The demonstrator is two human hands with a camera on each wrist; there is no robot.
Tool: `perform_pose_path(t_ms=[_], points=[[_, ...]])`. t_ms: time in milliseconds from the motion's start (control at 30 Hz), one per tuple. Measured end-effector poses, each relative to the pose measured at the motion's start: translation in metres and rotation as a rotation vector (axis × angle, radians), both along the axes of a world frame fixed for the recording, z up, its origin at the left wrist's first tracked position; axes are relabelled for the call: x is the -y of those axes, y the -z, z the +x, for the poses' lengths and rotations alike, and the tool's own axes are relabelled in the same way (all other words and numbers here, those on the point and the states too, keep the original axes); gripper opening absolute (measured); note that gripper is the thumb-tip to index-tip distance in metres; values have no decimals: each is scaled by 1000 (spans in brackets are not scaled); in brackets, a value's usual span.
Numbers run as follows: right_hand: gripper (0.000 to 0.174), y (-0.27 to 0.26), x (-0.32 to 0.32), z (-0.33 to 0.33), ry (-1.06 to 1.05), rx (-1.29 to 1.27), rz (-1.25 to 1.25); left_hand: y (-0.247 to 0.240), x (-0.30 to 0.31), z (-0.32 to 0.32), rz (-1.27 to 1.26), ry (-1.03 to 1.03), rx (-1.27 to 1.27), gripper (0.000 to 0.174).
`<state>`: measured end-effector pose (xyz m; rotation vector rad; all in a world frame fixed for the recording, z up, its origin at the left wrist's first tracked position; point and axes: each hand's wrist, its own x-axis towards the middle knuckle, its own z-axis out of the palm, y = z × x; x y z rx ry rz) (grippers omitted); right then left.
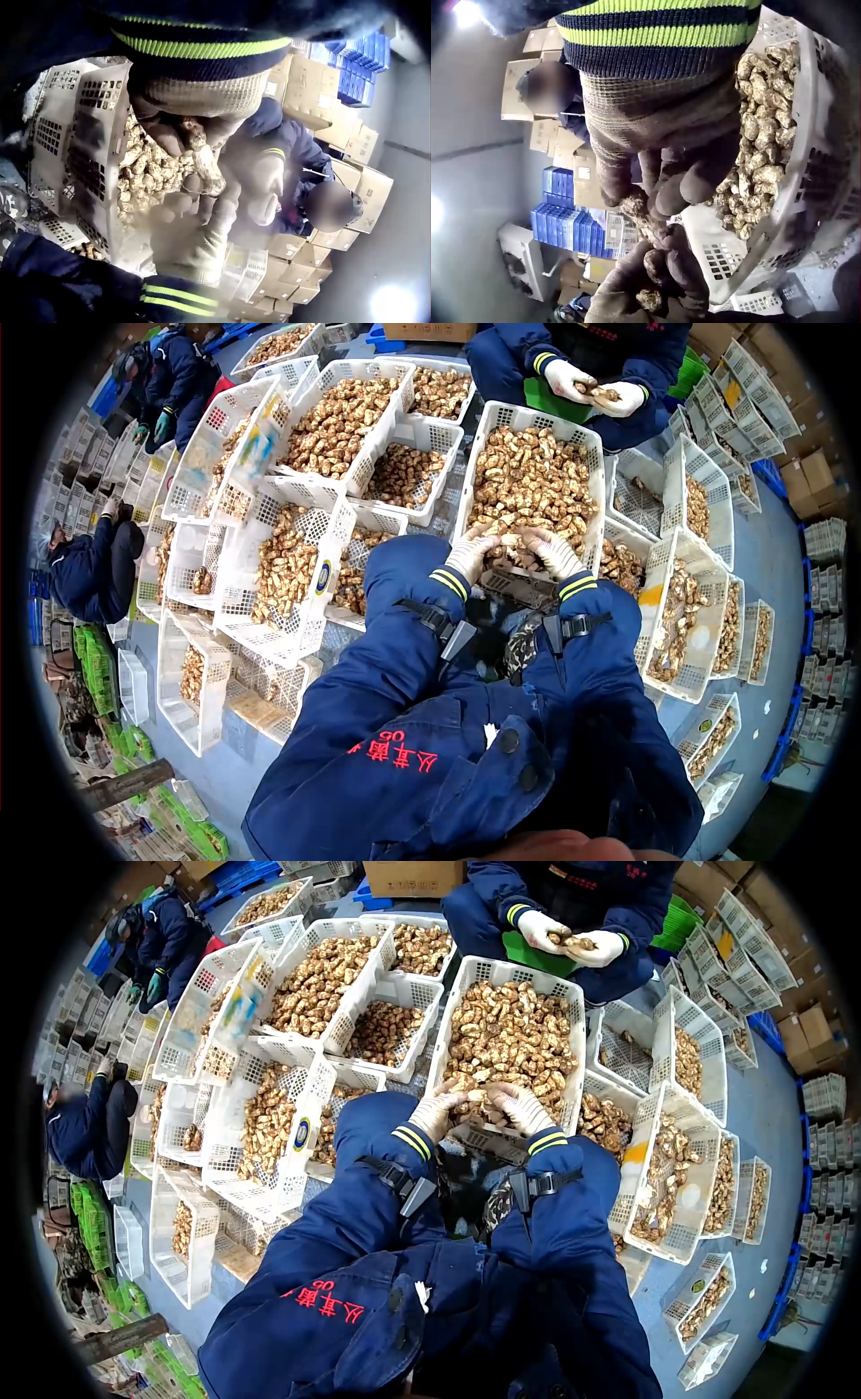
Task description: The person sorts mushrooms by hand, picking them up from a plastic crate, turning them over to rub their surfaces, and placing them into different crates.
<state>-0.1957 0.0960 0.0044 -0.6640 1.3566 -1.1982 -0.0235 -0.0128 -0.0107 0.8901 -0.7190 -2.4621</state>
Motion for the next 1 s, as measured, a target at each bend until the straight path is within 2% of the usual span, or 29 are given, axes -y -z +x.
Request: perform_pose_path(t_ms=[133,167,200,233,267,300,333,367,400,433,467,500,533,567,600,633,667,733,767,800,867,933,1000], points=[[40,4,-5,-6,-14,-93,22,0,11,4,-62,-128,-81,41],[37,6,-5,-6,-102,-297,-49,-3,17,8,-57,-147,-79,39],[37,-3,-8,-4,-223,-366,45,-4,25,15,-52,-168,-76,37],[37,7,-11,-5,-371,-401,-2,-33,31,28,-134,-132,-182,33],[37,18,-13,-5,-520,-433,-50,-35,41,38,-88,-207,-242,36],[34,-9,-16,7,-591,-321,208,-50,49,51,-95,-275,-240,32],[33,-21,-12,13,-734,-339,319,-81,51,66,-62,-358,-127,32],[32,-25,-11,16,-725,-367,371,-57,76,86,-188,-374,-134,34],[30,-27,-12,17,-716,-394,422,-82,78,102,-163,-523,-88,33],[28,-12,-10,10,-691,-536,374,-50,110,136,-258,-419,-252,34],[28,24,-13,-2,-547,-966,103,-67,113,156,-232,-624,-41,33],[30,29,-9,-10,-420,-1030,129,-83,119,173,-252,-713,59,33],[33,32,-4,-17,-294,-1089,156,-60,142,207,-305,-796,50,30],[33,38,-3,-21,-150,-1080,175,-69,142,233,-157,-901,137,26],[34,44,0,-23,-8,-1068,194,-30,173,276,-130,-1032,106,21],[35,45,7,-25,-34,-1178,179,-16,181,303,-98,-1183,46,19],[33,32,19,-23,-207,-1278,278,-14,182,320,-107,-1227,30,17],[31,40,28,-15,-335,-1596,82,-16,177,324,-92,-1325,16,15],[27,43,37,-11,-440,-1755,39,2,181,325,-198,-1165,27,13],[25,54,45,-11,-537,-1739,108,21,190,328,-301,-1006,36,13],[25,66,53,-12,-615,-1818,194,-61,141,247,-44,-1055,-32,11],[25,72,61,-20,-662,-1843,154,-74,126,202,-228,-757,-146,18],[27,46,46,-19,-574,-1755,23,-93,100,148,-111,-617,-42,24]])
